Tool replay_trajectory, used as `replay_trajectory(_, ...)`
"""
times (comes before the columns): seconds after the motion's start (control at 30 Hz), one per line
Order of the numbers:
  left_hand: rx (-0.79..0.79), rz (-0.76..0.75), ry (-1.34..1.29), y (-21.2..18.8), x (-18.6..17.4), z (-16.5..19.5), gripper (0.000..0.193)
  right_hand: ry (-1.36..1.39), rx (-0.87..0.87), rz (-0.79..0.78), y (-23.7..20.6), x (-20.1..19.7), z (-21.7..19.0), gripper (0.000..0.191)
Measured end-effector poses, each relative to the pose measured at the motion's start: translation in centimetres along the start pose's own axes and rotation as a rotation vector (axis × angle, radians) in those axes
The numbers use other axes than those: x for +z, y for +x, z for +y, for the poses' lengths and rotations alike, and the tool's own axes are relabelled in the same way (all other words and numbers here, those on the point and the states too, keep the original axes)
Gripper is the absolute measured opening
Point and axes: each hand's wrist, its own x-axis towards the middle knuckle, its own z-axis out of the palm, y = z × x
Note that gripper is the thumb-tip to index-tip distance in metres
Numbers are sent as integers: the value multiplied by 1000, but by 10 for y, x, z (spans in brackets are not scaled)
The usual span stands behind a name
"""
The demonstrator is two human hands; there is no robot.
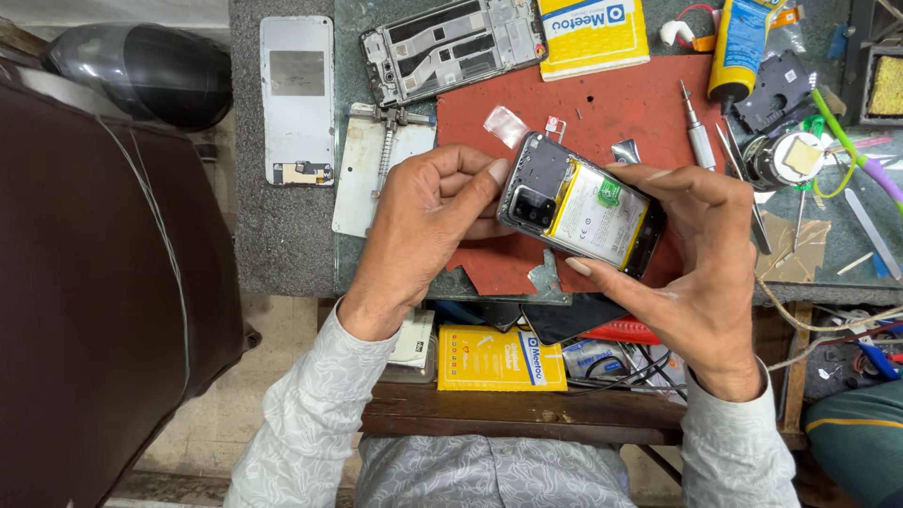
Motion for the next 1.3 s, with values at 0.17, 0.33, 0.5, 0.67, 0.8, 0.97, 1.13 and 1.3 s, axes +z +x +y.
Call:
replay_trajectory(0.17, 2, 59, 31, 1, 4, 5, 24, 50, 25, 33, 0, -3, -1, 78)
replay_trajectory(0.33, 188, 187, 298, -15, 20, 19, 32, -30, -9, 23, 0, -2, 1, 76)
replay_trajectory(0.5, 310, 399, 721, -38, 28, 22, 31, -146, -43, 43, -3, -2, 5, 76)
replay_trajectory(0.67, 197, 154, -2, -39, 42, -3, 45, -205, -62, 60, -6, 0, 8, 76)
replay_trajectory(0.8, 237, 152, -178, -35, 59, -21, 49, -284, -90, 80, -7, -1, 6, 76)
replay_trajectory(0.97, 224, 161, -178, -32, 65, -24, 45, -411, -143, 89, 1, -8, -7, 73)
replay_trajectory(1.13, 196, 165, -166, -31, 65, -21, 41, -496, -177, 126, 9, -8, -23, 53)
replay_trajectory(1.3, 186, 160, -168, -31, 66, -21, 41, -444, -155, 134, 10, 6, -25, 40)
